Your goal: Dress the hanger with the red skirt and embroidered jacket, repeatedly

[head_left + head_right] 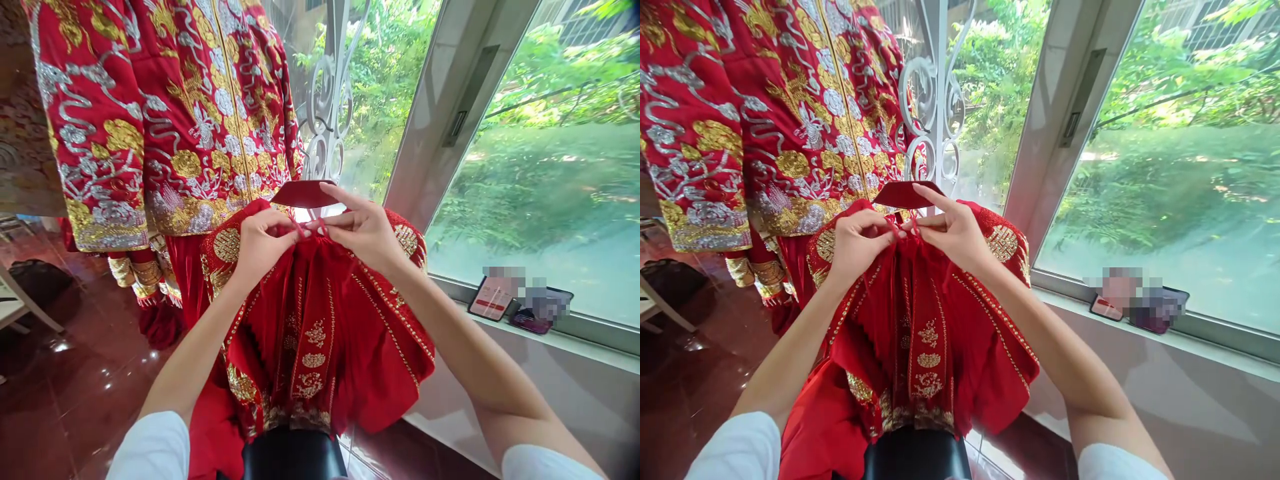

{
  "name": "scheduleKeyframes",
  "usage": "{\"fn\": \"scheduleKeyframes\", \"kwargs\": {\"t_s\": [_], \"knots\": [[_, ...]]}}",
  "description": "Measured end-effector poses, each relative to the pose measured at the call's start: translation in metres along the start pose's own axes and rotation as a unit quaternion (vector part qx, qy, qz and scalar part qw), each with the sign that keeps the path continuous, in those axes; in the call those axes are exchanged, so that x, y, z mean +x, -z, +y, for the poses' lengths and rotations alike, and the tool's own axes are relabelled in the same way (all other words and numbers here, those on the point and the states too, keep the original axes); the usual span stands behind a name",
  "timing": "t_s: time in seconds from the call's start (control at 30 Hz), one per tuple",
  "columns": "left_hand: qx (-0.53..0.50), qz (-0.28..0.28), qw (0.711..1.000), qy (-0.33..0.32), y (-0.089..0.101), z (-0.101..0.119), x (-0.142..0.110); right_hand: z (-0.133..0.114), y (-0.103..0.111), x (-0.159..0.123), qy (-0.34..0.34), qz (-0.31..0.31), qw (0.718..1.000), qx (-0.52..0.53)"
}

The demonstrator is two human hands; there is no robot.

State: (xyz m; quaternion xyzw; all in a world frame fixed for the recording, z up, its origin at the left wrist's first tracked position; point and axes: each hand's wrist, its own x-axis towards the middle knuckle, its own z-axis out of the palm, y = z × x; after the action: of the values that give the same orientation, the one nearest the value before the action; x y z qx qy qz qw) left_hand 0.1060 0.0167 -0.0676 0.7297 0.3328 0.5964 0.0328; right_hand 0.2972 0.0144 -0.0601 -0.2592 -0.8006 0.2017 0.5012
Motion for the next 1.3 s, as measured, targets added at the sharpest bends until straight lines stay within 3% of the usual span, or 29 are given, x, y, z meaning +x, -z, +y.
{"fn": "scheduleKeyframes", "kwargs": {"t_s": [0.1,0.23,0.37,0.5,0.63,0.8,0.93,1.1,1.2,1.3], "knots": [[-0.115,-0.086,0.988,0.065,-0.004,0.002,0.001,0.011,-0.018,-0.002,0.083,0.071,0.98,-0.168],[-0.136,-0.101,0.983,0.072,-0.006,-0.002,0.001,0.034,-0.029,-0.007,0.185,0.085,0.918,-0.341],[-0.099,-0.096,0.989,0.049,-0.01,-0.006,-0.003,0.049,-0.032,-0.013,0.241,0.101,0.87,-0.419],[-0.069,-0.11,0.991,0.041,-0.01,-0.005,-0.006,0.051,-0.034,-0.013,0.26,0.114,0.855,-0.434],[-0.02,-0.133,0.99,0.034,-0.01,-0.005,-0.007,0.05,-0.035,-0.009,0.249,0.134,0.868,-0.409],[0.045,-0.13,0.991,0.001,-0.014,-0.002,-0.013,0.046,-0.036,-0.009,0.19,0.127,0.918,-0.323],[0.054,-0.09,0.994,-0.016,-0.013,-0.002,-0.019,0.036,-0.036,-0.014,0.118,0.126,0.946,-0.275],[0.167,0.01,0.985,-0.047,-0.003,-0.01,-0.026,0.033,-0.028,-0.018,0.085,0.165,0.945,-0.269],[0.099,0.024,0.995,-0.001,-0.006,-0.011,-0.027,0.033,-0.028,-0.016,0.091,0.167,0.952,-0.241],[-0.097,0.008,0.989,0.109,-0.013,-0.005,-0.021,0.027,-0.033,-0.014,0.066,0.175,0.971,-0.148]]}}
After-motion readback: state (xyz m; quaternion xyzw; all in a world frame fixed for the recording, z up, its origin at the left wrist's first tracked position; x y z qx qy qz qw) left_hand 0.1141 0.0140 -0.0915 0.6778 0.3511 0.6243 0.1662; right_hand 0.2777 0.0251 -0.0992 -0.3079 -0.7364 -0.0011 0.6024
